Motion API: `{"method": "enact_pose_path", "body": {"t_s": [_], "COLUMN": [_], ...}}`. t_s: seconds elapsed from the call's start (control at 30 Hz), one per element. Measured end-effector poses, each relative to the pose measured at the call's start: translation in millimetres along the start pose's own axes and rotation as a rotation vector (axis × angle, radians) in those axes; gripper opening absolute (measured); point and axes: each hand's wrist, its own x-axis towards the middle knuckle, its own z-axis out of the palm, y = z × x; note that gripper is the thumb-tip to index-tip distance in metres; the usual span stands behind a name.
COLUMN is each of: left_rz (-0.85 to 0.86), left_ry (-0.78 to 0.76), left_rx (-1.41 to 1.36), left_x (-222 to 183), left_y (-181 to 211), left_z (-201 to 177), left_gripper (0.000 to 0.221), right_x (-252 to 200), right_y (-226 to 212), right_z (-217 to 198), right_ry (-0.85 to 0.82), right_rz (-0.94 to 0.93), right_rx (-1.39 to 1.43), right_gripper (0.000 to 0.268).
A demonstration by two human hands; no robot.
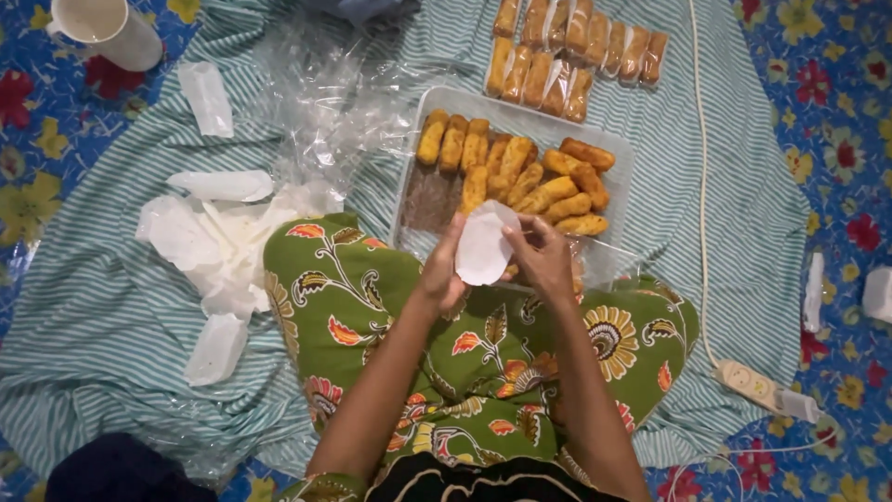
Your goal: Wrapping individual fried food items in small plastic sheets for packaging.
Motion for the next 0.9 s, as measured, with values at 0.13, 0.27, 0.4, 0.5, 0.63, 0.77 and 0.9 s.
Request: {"method": "enact_pose_path", "body": {"t_s": [0.13, 0.27, 0.4, 0.5, 0.63, 0.77, 0.9], "left_rz": [-0.043, 0.080, 0.168, 0.189, 0.203, 0.202, 0.199], "left_ry": [-0.024, 0.049, 0.084, 0.103, 0.095, 0.104, 0.103], "left_rx": [-0.102, -0.104, -0.202, -0.256, -0.266, -0.294, -0.317], "left_x": [17, 26, 39, 41, 39, 39, 36], "left_y": [12, 44, 58, 54, 53, 55, 54], "left_z": [-13, -30, -55, -62, -61, -62, -60], "left_gripper": [0.078, 0.077, 0.069, 0.071, 0.069, 0.065, 0.061], "right_x": [-4, 14, 29, 33, 49, 37, 41], "right_y": [-41, -20, 1, 0, 36, 18, 39], "right_z": [-3, -23, -36, -31, -13, 13, 24], "right_ry": [0.004, 0.020, -0.002, -0.115, -0.226, -0.123, 0.030], "right_rz": [0.004, -0.128, -0.266, -0.549, -0.709, -0.537, -0.509], "right_rx": [-0.022, -0.186, -0.436, -0.706, -0.863, -1.009, -1.109], "right_gripper": [0.038, 0.033, 0.028, 0.037, 0.038, 0.050, 0.060]}}
